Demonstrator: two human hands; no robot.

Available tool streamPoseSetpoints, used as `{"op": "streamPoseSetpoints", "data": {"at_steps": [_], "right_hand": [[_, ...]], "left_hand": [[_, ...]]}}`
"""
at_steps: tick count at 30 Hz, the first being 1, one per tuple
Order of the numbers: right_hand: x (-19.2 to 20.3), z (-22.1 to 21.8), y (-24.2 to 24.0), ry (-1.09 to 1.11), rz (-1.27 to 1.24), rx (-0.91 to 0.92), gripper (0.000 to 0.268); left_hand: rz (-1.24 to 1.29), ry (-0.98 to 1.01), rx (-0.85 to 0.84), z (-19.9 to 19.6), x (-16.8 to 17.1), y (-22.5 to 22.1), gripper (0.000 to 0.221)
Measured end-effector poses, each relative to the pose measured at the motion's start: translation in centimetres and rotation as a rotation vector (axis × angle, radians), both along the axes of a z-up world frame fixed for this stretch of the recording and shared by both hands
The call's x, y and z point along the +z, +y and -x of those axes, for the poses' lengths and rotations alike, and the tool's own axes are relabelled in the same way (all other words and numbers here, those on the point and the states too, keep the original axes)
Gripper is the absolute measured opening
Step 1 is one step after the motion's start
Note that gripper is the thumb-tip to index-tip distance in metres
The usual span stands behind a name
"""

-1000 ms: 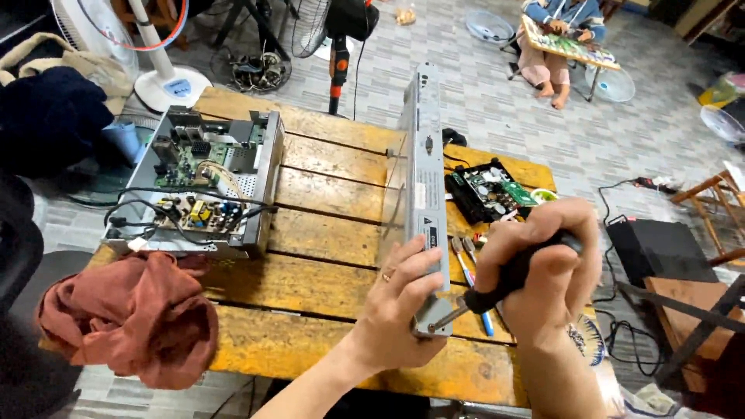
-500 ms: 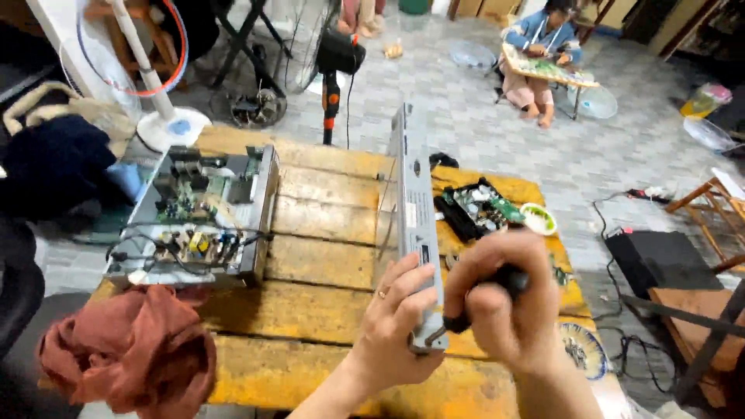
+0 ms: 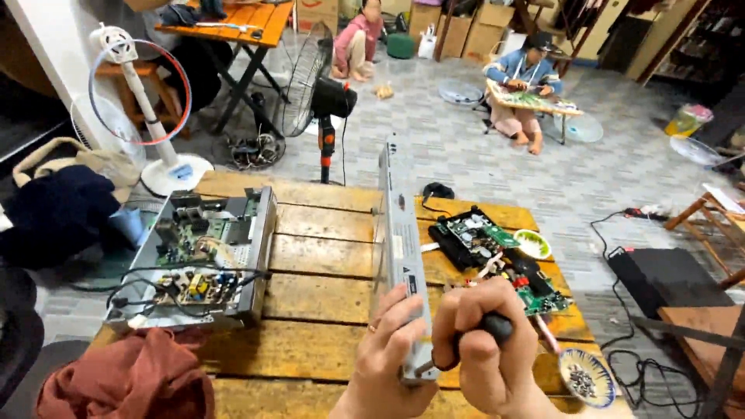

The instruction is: Disassembling an electronic device by removing screws and the back panel to access internal components

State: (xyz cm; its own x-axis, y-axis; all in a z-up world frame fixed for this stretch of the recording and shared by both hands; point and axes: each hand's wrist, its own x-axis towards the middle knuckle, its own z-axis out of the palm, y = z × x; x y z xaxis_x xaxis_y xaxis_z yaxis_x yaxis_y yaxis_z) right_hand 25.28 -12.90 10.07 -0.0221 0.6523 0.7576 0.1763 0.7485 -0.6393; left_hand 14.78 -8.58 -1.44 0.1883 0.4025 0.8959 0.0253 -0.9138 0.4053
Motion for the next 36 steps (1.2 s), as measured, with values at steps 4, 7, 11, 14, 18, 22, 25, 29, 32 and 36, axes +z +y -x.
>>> {"op": "streamPoseSetpoints", "data": {"at_steps": [4,7,11,14,18,22,25,29,32,36], "right_hand": [[0.1,0.7,1.0,0.070,0.022,0.064,0.047],[0.7,1.3,0.4,0.051,-0.127,-0.035,0.041],[0.2,1.5,0.0,0.106,-0.191,-0.071,0.049],[0.5,1.4,0.4,0.094,-0.107,0.004,0.064],[-0.5,0.2,2.1,0.141,-0.126,-0.036,0.046],[0.1,-1.1,3.1,-0.068,-0.054,-0.200,0.011],[0.4,-2.8,3.1,-0.279,-0.050,-0.148,0.029],[2.6,-4.4,1.9,-0.323,0.137,0.005,0.027],[6.0,-4.9,1.5,-0.691,0.167,-0.059,0.018],[8.0,-5.6,1.2,-0.976,0.498,-0.043,0.028]], "left_hand": [[0.003,0.000,0.042,0.0,0.5,-0.5,0.044],[0.025,0.009,0.008,0.0,-0.5,-0.4,0.038],[0.023,-0.061,-0.008,-0.1,-0.5,-0.2,0.035],[-0.010,-0.070,-0.003,-0.3,-1.0,1.1,0.036],[-0.026,-0.042,-0.031,-0.4,-0.9,2.7,0.037],[-0.025,-0.007,-0.069,-0.6,-0.6,3.1,0.038],[-0.025,-0.002,-0.078,-0.8,-1.2,3.5,0.045],[-0.004,-0.001,-0.058,-1.2,-0.9,3.2,0.051],[-0.030,0.002,-0.020,-1.3,-0.7,3.0,0.035],[-0.055,0.021,-0.003,-1.4,-1.0,3.2,0.036]]}}
